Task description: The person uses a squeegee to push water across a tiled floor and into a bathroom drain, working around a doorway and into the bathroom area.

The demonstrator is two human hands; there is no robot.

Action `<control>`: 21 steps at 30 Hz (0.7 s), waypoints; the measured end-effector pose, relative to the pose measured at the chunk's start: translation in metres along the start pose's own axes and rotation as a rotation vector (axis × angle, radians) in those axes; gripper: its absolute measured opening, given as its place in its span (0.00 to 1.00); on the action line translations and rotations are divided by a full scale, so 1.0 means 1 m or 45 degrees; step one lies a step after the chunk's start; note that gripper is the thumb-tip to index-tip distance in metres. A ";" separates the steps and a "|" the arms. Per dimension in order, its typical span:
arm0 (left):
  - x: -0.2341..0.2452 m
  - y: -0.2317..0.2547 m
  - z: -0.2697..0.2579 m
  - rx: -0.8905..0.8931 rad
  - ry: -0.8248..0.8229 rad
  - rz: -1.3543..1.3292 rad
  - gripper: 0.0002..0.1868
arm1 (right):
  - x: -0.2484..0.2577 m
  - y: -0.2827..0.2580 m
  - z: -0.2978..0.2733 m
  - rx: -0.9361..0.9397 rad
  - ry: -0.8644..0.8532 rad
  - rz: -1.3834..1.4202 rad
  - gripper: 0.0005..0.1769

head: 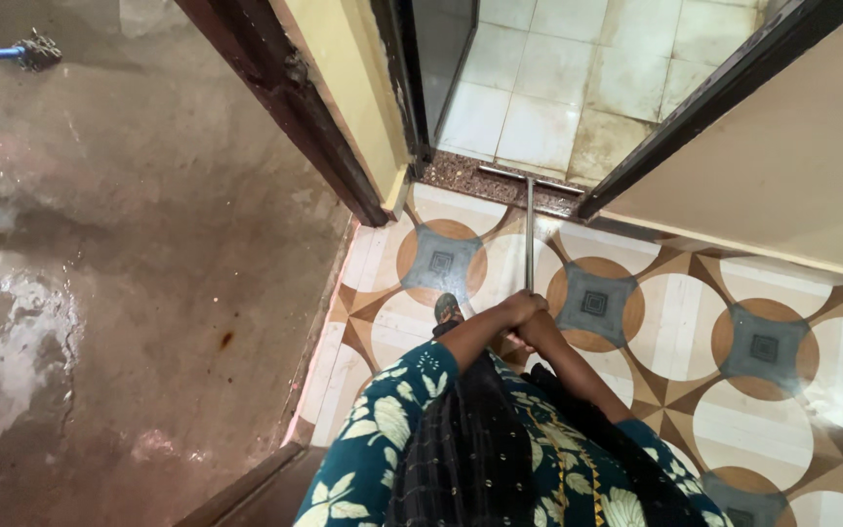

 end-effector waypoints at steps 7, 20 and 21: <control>-0.037 -0.033 -0.042 -0.085 0.040 0.159 0.36 | -0.018 -0.010 -0.027 0.192 0.074 -0.155 0.09; -0.079 -0.074 -0.092 -0.099 0.197 0.238 0.36 | -0.091 0.005 -0.119 0.717 0.549 -0.137 0.21; -0.081 -0.077 -0.097 -0.095 0.214 0.300 0.36 | -0.094 0.012 -0.114 0.615 0.568 -0.071 0.19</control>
Point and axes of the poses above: each hand's wrist, its own z-axis towards the middle knuckle, its own x-axis out of the back of the hand, y = z × x, the point moved 8 cm from there along z, towards the middle knuckle, and after that the axes turned 2 degrees about -y, right-handed, at the moved point
